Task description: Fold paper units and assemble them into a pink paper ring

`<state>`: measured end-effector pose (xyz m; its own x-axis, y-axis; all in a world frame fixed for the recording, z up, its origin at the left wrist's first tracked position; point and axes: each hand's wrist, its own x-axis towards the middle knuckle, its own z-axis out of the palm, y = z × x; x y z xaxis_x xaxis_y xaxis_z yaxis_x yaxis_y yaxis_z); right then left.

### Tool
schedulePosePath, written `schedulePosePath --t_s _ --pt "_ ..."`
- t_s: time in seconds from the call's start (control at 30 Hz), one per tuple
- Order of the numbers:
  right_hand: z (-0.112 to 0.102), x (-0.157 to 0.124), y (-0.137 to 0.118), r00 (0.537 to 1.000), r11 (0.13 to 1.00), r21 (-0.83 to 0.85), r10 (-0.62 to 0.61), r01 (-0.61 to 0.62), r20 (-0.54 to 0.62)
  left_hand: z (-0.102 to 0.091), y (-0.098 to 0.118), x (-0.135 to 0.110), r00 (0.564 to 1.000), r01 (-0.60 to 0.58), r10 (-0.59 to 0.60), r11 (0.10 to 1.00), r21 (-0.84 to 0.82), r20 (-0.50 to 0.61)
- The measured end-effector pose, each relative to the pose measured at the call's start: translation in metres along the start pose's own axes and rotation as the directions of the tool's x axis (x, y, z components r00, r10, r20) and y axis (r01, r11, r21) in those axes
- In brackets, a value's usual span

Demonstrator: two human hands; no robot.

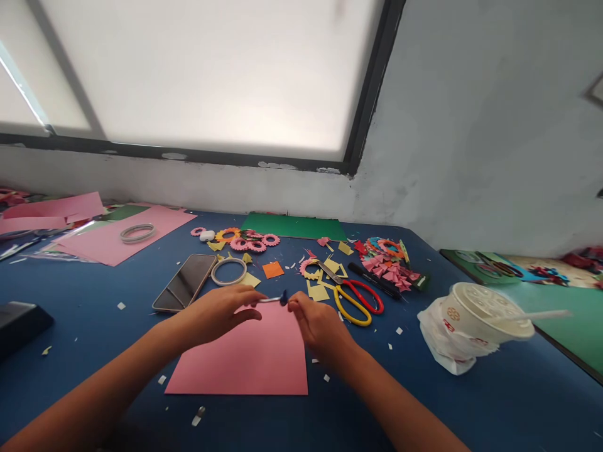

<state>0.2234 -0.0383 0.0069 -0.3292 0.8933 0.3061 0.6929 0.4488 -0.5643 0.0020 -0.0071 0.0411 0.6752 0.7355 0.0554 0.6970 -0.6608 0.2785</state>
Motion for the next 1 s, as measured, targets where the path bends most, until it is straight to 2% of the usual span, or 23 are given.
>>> schedulePosePath --t_s 0.07,0.13,0.23,0.33,0.57,0.73,0.87,1.0 --pt "-0.004 0.005 0.014 0.988 0.995 -0.026 0.096 -0.099 -0.119 -0.002 -0.01 -0.001 0.998 0.068 -0.068 0.998 0.013 0.004" --pt "-0.01 0.011 0.027 0.976 0.988 -0.041 0.142 -0.151 -0.167 0.0 -0.02 -0.002 0.988 0.145 -0.146 0.989 0.026 0.042" --pt "-0.017 0.016 0.042 0.973 0.985 -0.06 0.152 -0.165 -0.171 0.006 -0.032 -0.001 0.965 0.232 -0.234 0.972 0.028 0.115" --pt "-0.016 0.019 0.05 0.979 0.985 -0.073 0.143 -0.155 -0.147 0.011 -0.039 0.002 0.949 0.283 -0.281 0.959 0.004 0.144" --pt "-0.007 0.021 0.062 0.981 0.982 -0.08 0.161 -0.17 -0.113 0.013 -0.041 0.007 0.947 0.27 -0.25 0.96 -0.078 0.201" --pt "-0.004 0.019 0.057 0.979 0.971 -0.134 0.193 -0.2 -0.065 0.015 -0.037 0.005 0.947 0.301 -0.28 0.945 -0.128 0.159" --pt "-0.004 0.017 0.052 0.977 0.966 -0.145 0.215 -0.212 0.006 0.017 -0.039 0.006 0.93 0.338 -0.304 0.929 -0.154 0.207" --pt "-0.006 0.017 0.051 0.977 0.969 -0.14 0.209 -0.202 0.036 0.019 -0.037 0.01 0.935 0.311 -0.268 0.934 -0.175 0.232"
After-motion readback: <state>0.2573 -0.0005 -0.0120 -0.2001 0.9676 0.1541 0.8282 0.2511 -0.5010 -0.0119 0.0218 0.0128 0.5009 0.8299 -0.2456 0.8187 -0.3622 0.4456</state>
